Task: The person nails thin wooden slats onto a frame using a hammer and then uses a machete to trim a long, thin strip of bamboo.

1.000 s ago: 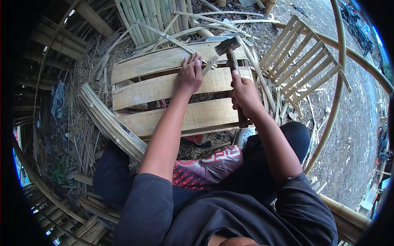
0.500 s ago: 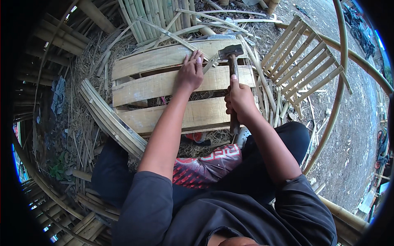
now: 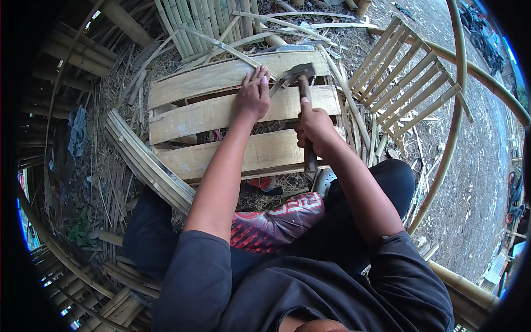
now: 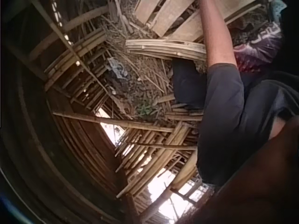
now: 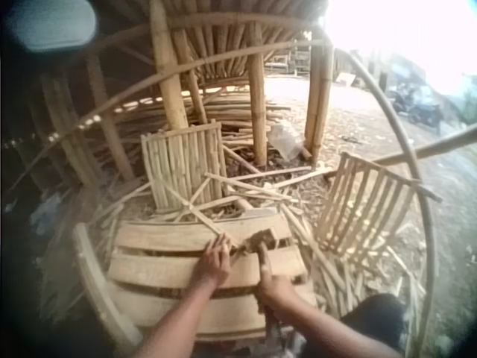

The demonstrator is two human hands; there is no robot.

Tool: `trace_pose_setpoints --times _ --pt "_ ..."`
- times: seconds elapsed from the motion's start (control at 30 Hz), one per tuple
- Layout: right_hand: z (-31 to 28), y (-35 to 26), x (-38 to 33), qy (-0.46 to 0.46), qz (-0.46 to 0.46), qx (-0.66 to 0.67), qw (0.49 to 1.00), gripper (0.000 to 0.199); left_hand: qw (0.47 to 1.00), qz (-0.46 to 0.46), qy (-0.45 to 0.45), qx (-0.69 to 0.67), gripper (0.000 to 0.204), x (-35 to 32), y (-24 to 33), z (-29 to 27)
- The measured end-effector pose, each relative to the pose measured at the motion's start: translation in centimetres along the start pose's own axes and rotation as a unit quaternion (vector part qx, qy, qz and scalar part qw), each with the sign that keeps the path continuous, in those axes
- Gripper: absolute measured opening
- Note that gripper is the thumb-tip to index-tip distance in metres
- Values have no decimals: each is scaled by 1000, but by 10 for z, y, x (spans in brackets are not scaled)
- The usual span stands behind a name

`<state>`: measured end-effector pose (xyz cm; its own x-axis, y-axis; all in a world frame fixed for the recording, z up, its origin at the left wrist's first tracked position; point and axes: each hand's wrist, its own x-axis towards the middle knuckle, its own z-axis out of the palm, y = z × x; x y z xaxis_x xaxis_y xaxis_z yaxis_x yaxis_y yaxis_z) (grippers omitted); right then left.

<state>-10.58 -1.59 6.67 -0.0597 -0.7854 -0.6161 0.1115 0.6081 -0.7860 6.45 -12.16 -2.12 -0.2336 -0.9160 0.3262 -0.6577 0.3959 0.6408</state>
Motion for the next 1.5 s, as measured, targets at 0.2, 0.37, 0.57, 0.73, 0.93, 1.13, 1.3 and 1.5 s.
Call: trace_pose_setpoints --times 0.2,0.37,0.57,0.73,0.93,1.13,1.3,1.5 --pt "-9 -12 -6 30 -32 51 998 49 1000 -10 -4 -5 55 -2 0 -3" --pt "-1 -6 -3 66 -23 5 998 53 1000 -7 -4 2 58 -1 2 -3" --pt "-14 -23 -7 -12 35 34 999 43 1000 -11 -5 -7 59 -3 1 -4" --pt "-2 -9 -4 18 10 17 1000 47 1000 -4 0 -3 59 0 -1 0" --pt "-20 -14 2 37 -90 -176 980 54 1000 -2 5 -12 58 -3 -4 -5" --pt "-44 10 9 139 -294 -463 825 49 1000 9 5 -26 61 -1 -1 -5" --pt "-36 17 7 180 -333 -440 814 43 1000 5 5 -20 58 -2 -3 -6" --pt "-28 16 5 206 -342 -444 802 42 1000 15 15 -23 58 -2 -4 -3"
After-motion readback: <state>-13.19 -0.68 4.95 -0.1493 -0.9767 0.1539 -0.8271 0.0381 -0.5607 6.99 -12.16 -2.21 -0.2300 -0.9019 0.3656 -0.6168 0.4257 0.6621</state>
